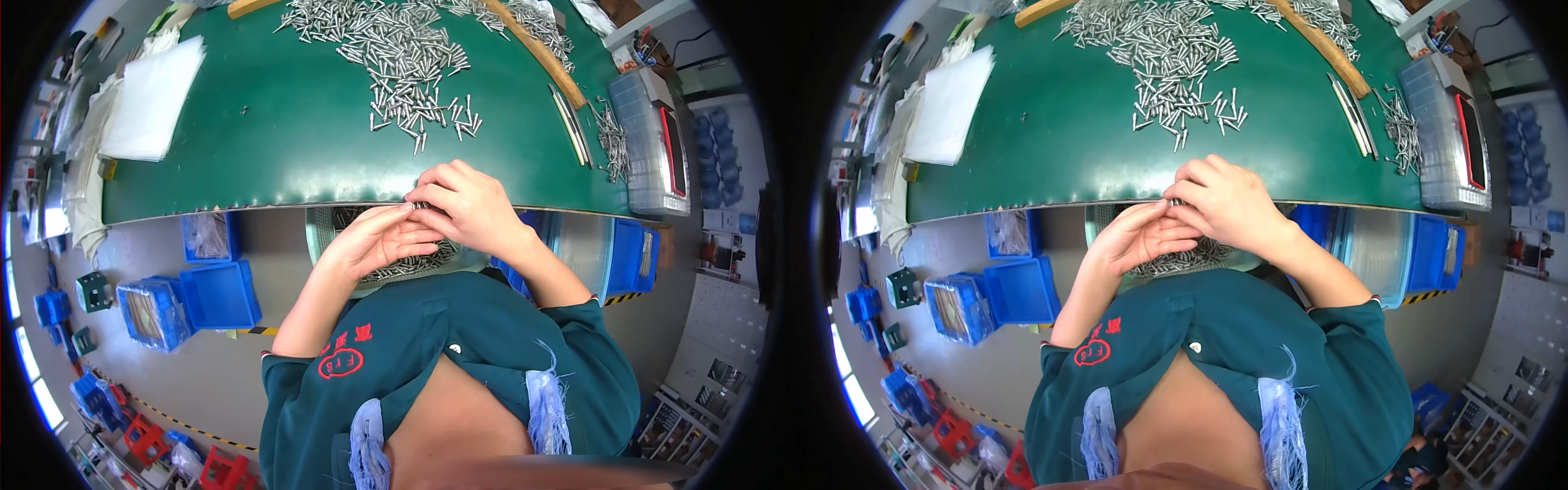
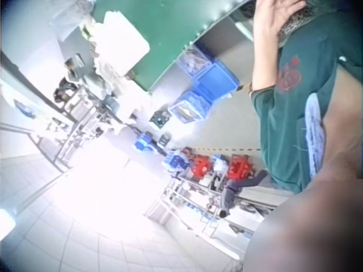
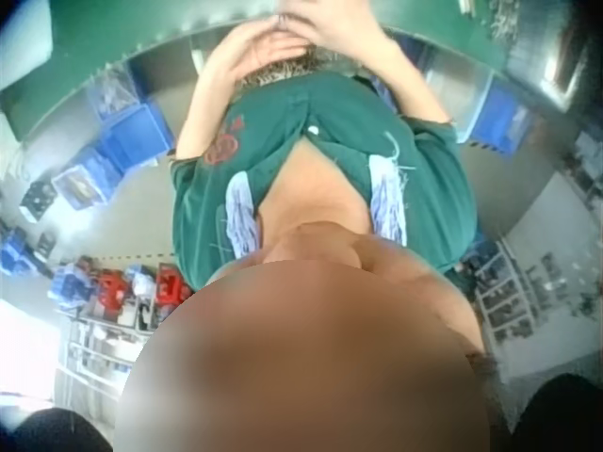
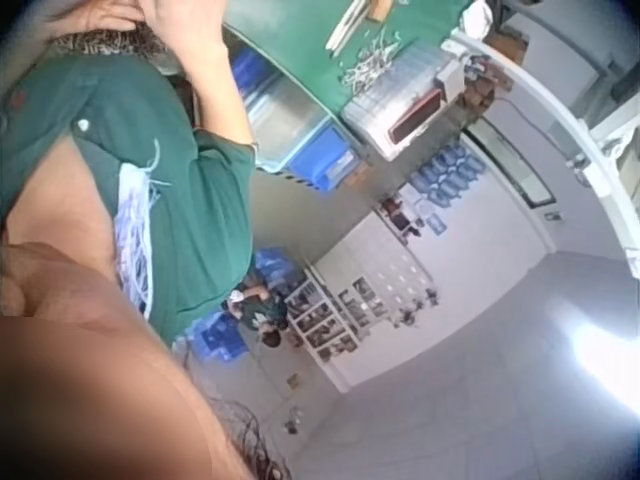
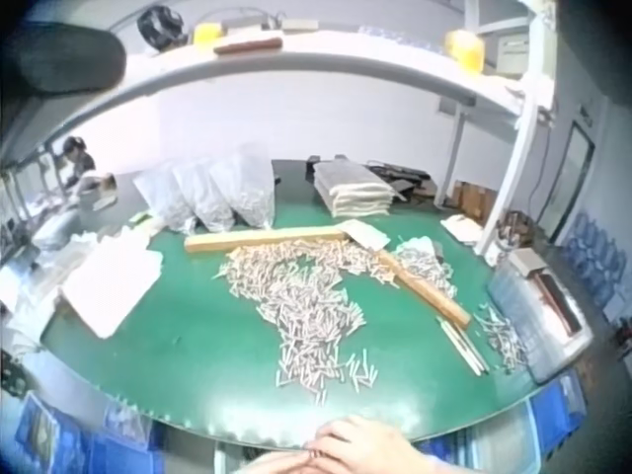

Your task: Sorting small metal pins into a plastic tray on a workshop table.

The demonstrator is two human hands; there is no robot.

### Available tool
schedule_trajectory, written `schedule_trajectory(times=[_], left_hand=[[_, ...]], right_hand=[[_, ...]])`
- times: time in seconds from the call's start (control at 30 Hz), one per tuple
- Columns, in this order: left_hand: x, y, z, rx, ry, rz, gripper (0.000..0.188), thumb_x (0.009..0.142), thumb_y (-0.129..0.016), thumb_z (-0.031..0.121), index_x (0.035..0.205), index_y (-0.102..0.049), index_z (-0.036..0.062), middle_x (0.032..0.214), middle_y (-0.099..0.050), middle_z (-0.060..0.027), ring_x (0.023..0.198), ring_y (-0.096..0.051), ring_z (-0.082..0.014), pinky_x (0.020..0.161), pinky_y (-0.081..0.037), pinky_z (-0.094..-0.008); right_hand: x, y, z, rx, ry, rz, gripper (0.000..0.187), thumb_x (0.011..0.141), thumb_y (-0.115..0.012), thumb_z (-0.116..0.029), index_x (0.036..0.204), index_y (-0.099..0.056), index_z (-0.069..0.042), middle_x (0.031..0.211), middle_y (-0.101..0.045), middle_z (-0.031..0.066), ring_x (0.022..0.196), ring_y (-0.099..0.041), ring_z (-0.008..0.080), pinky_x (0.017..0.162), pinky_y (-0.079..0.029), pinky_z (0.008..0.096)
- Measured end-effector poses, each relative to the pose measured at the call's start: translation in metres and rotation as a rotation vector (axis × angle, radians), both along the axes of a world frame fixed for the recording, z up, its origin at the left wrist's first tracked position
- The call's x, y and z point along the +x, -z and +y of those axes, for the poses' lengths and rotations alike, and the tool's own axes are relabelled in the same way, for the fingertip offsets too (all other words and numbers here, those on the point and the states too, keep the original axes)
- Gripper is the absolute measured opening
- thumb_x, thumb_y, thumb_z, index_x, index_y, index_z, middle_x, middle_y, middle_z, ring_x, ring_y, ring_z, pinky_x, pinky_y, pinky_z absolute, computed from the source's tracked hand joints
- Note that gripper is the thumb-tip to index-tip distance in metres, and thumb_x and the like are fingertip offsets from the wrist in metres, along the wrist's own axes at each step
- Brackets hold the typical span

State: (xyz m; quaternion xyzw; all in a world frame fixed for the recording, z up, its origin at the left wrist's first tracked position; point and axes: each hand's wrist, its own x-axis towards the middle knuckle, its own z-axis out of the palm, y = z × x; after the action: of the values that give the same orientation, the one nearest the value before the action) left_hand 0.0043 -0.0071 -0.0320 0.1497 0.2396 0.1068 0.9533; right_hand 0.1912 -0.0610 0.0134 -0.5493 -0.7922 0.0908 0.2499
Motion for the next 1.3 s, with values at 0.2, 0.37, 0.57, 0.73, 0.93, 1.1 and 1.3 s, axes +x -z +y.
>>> schedule_trajectory(times=[0.2, 0.37, 0.57, 0.73, 0.93, 1.1, 1.3], left_hand=[[0.005, -0.007, -0.004, 0.092, 0.005, 0.073, 0.033, 0.098, -0.046, 0.019, 0.115, -0.053, -0.0084, 0.109, -0.063, -0.0239, 0.101, -0.064, -0.0348, 0.088, -0.055, -0.0429], [0.011, -0.002, -0.009, 0.192, 0.009, 0.126, 0.034, 0.099, -0.047, 0.021, 0.116, -0.053, -0.0082, 0.110, -0.063, -0.0230, 0.102, -0.064, -0.0318, 0.086, -0.056, -0.0387], [0.010, -0.010, -0.016, 0.434, 0.041, 0.178, 0.034, 0.100, -0.044, 0.023, 0.117, -0.053, -0.0051, 0.110, -0.063, -0.0181, 0.103, -0.064, -0.0251, 0.085, -0.054, -0.0330], [0.008, -0.018, -0.016, 0.659, 0.041, 0.198, 0.033, 0.101, -0.042, 0.020, 0.118, -0.054, -0.0052, 0.107, -0.065, -0.0171, 0.100, -0.065, -0.0236, 0.085, -0.054, -0.0323], [0.006, -0.023, -0.013, 0.676, 0.066, 0.170, 0.031, 0.102, -0.040, 0.019, 0.118, -0.055, -0.0031, 0.107, -0.065, -0.0128, 0.101, -0.064, -0.0203, 0.084, -0.053, -0.0303], [0.006, -0.029, -0.012, 0.686, 0.066, 0.173, 0.032, 0.101, -0.040, 0.019, 0.118, -0.055, -0.0045, 0.106, -0.065, -0.0148, 0.099, -0.065, -0.0218, 0.084, -0.054, -0.0312], [0.004, -0.027, -0.008, 0.674, 0.096, 0.144, 0.031, 0.101, -0.041, 0.018, 0.119, -0.055, -0.0035, 0.106, -0.065, -0.0132, 0.098, -0.065, -0.0195, 0.084, -0.053, -0.0300]], right_hand=[[0.000, -0.011, -0.008, -0.080, 0.009, 0.051, 0.028, 0.076, -0.071, -0.014, 0.104, -0.067, -0.014, 0.096, -0.062, 0.0004, 0.084, -0.061, 0.0194, 0.068, -0.051, 0.0307], [0.005, -0.009, -0.010, -0.179, 0.061, 0.097, 0.035, 0.082, -0.063, -0.011, 0.116, -0.059, -0.014, 0.100, -0.061, 0.0031, 0.090, -0.061, 0.0232, 0.073, -0.052, 0.0351], [0.007, -0.011, -0.011, -0.336, 0.074, 0.316, 0.040, 0.082, -0.065, -0.010, 0.121, -0.057, -0.013, 0.099, -0.061, 0.0047, 0.084, -0.061, 0.0209, 0.073, -0.051, 0.0339], [0.011, -0.015, -0.011, -0.364, 0.044, 0.426, 0.041, 0.082, -0.066, -0.010, 0.122, -0.058, -0.012, 0.095, -0.062, 0.0048, 0.080, -0.060, 0.0179, 0.071, -0.050, 0.0309], [0.008, -0.020, -0.012, -0.423, 0.067, 0.583, 0.041, 0.083, -0.065, -0.009, 0.124, -0.058, -0.010, 0.092, -0.061, 0.0044, 0.078, -0.058, 0.0137, 0.069, -0.049, 0.0277], [0.009, -0.016, -0.012, -0.437, 0.054, 0.652, 0.044, 0.083, -0.066, -0.008, 0.126, -0.056, -0.009, 0.091, -0.059, 0.0031, 0.075, -0.055, 0.0116, 0.067, -0.047, 0.0264], [0.013, -0.018, -0.008, -0.490, 0.004, 0.669, 0.039, 0.084, -0.063, -0.001, 0.123, -0.059, -0.005, 0.094, -0.059, 0.0033, 0.078, -0.053, 0.0086, 0.067, -0.045, 0.0227]])
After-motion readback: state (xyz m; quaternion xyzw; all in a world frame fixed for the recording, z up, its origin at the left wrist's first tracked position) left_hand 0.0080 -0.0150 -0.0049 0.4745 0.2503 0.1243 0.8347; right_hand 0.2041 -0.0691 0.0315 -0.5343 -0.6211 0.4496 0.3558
